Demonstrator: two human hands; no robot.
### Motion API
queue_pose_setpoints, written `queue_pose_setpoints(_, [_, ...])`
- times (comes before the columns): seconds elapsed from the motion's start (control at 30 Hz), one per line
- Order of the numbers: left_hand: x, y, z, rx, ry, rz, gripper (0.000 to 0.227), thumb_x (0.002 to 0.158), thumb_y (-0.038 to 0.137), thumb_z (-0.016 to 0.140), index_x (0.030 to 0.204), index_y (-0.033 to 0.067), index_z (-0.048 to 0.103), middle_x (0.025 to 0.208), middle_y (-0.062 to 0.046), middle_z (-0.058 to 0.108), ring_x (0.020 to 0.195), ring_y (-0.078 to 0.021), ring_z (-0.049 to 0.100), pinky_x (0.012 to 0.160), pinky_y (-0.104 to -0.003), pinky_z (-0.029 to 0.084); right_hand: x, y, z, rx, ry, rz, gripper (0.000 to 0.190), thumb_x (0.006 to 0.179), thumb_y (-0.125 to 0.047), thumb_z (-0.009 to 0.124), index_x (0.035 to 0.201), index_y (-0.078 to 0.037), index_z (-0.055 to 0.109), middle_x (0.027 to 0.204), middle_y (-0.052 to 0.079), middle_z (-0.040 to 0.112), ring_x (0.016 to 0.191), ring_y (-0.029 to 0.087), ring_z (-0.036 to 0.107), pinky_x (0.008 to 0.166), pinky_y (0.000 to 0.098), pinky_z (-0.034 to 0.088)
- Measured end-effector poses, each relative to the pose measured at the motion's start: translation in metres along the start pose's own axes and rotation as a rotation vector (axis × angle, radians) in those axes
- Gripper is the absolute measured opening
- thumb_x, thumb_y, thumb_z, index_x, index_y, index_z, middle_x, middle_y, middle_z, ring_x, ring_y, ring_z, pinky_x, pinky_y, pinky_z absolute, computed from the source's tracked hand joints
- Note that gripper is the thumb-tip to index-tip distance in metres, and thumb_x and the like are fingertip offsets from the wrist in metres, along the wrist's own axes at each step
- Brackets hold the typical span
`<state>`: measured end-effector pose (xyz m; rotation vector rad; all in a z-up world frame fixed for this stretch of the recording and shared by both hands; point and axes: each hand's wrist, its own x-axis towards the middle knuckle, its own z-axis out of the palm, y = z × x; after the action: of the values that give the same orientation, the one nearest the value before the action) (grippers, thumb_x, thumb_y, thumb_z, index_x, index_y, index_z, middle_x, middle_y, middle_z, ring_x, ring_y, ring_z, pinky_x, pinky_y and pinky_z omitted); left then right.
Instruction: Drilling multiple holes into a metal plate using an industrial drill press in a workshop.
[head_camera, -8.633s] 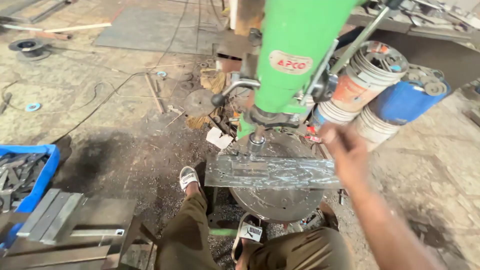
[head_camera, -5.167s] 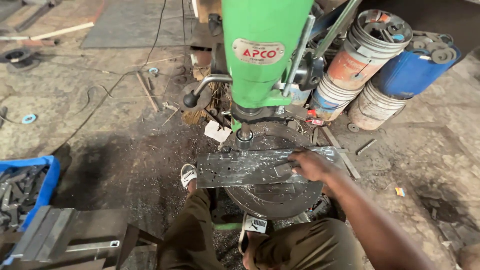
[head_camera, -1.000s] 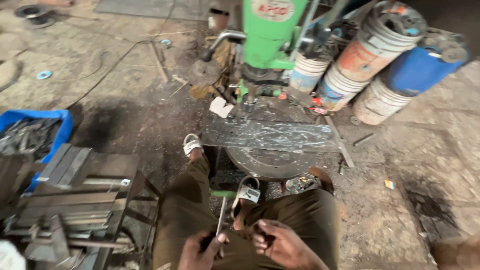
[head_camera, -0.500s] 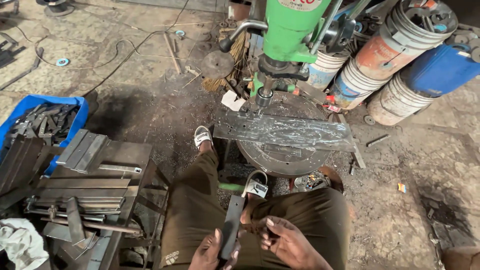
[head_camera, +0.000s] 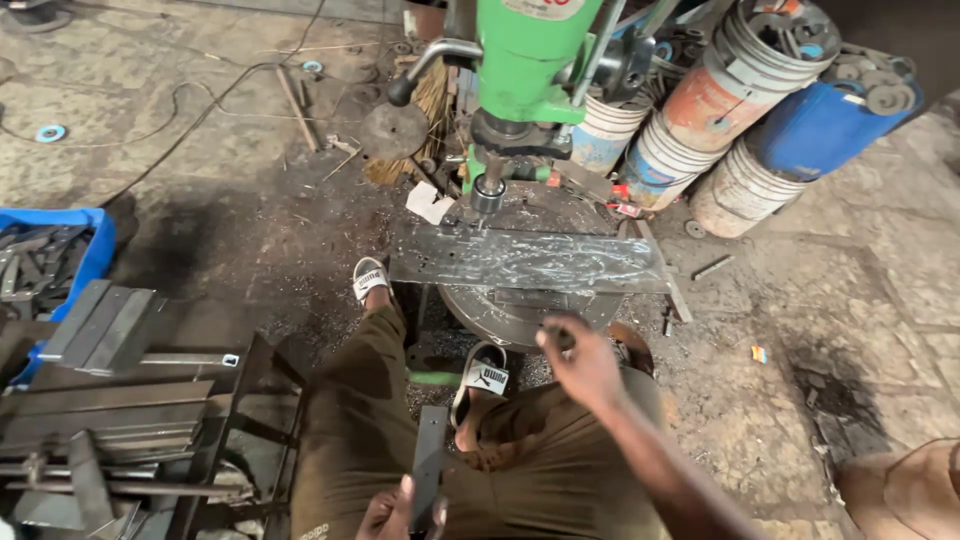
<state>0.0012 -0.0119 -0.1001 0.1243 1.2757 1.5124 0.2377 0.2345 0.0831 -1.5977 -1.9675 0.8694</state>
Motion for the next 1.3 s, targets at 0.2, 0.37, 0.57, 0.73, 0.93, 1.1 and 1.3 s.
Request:
queue_pose_setpoints(0.2, [-0.002,0.03,0.006,0.08,-0.445,-0.069,0.053,0.092,0.044,0.043,0.106,0.0068,0.078,0.058,-0.013,0.069,0.042,-0.0144,0.058,0.043,-0.032,0.047,0.058,0.013,-0.03,-0.62,0.099,-0.331,0.037,0.09,-0.025,0.069,0.122,-0.007,0.068,0.122,0.015,0.066,0.116,0.037,0.061,0.099,0.0483,0.054])
queue_pose_setpoints(0.37, [0.022,0.0,-0.022,0.063,-0.606,-0.027,0.063,0.105,0.046,0.044,0.091,-0.0074,0.076,0.062,-0.01,0.069,0.047,-0.0122,0.059,0.045,-0.028,0.046,0.069,0.015,-0.034,-0.637,0.012,-0.505,0.031,0.091,-0.017,0.065,0.119,-0.003,0.067,0.121,0.017,0.066,0.112,0.038,0.062,0.097,0.0502,0.045])
queue_pose_setpoints(0.57, [0.005,0.014,0.006,0.05,-0.409,-0.07,0.052,0.095,0.042,0.05,0.091,-0.0029,0.076,0.057,-0.014,0.07,0.042,-0.0154,0.06,0.042,-0.032,0.047,0.085,0.045,-0.033,-0.706,0.068,-0.548,0.035,0.089,-0.004,0.059,0.122,-0.008,0.069,0.123,0.013,0.07,0.12,0.033,0.063,0.105,0.045,0.048])
queue_pose_setpoints(0.73, [0.03,-0.02,-0.022,0.165,-0.478,-0.009,0.06,0.106,0.042,0.051,0.088,-0.0103,0.074,0.059,-0.013,0.069,0.044,-0.0154,0.061,0.043,-0.033,0.05,0.099,0.068,-0.022,-0.723,0.046,-0.509,0.026,0.097,-0.009,0.057,0.12,-0.008,0.069,0.125,0.015,0.069,0.114,0.031,0.066,0.1,0.046,0.053])
queue_pose_setpoints(0.93, [0.01,0.003,-0.011,0.083,-0.351,-0.044,0.05,0.096,0.037,0.053,0.118,-0.0042,0.072,0.061,-0.014,0.07,0.043,-0.0163,0.06,0.042,-0.033,0.047,0.061,0.026,-0.034,-0.437,0.137,-0.378,0.024,0.098,-0.018,0.059,0.117,-0.01,0.071,0.115,0.013,0.07,0.109,0.035,0.067,0.091,0.0448,0.057])
queue_pose_setpoints(1.1, [0.012,0.005,-0.008,0.104,-0.398,-0.072,0.053,0.099,0.036,0.051,0.121,-0.008,0.073,0.062,-0.015,0.07,0.043,-0.0152,0.058,0.042,-0.032,0.045,0.038,0.027,-0.026,-0.639,0.237,-0.666,0.032,0.092,-0.023,0.066,0.12,-0.01,0.073,0.121,0.014,0.064,0.112,0.036,0.061,0.095,0.0464,0.052])
queue_pose_setpoints(1.3, [0.019,-0.006,-0.013,0.081,-0.506,-0.053,0.055,0.101,0.037,0.048,0.124,-0.0078,0.071,0.066,-0.014,0.07,0.047,-0.0137,0.059,0.046,-0.029,0.047,0.032,0.036,-0.021,-0.614,0.293,-0.599,0.028,0.091,-0.019,0.069,0.117,-0.015,0.078,0.126,0.005,0.064,0.109,0.03,0.061,0.091,0.0443,0.051])
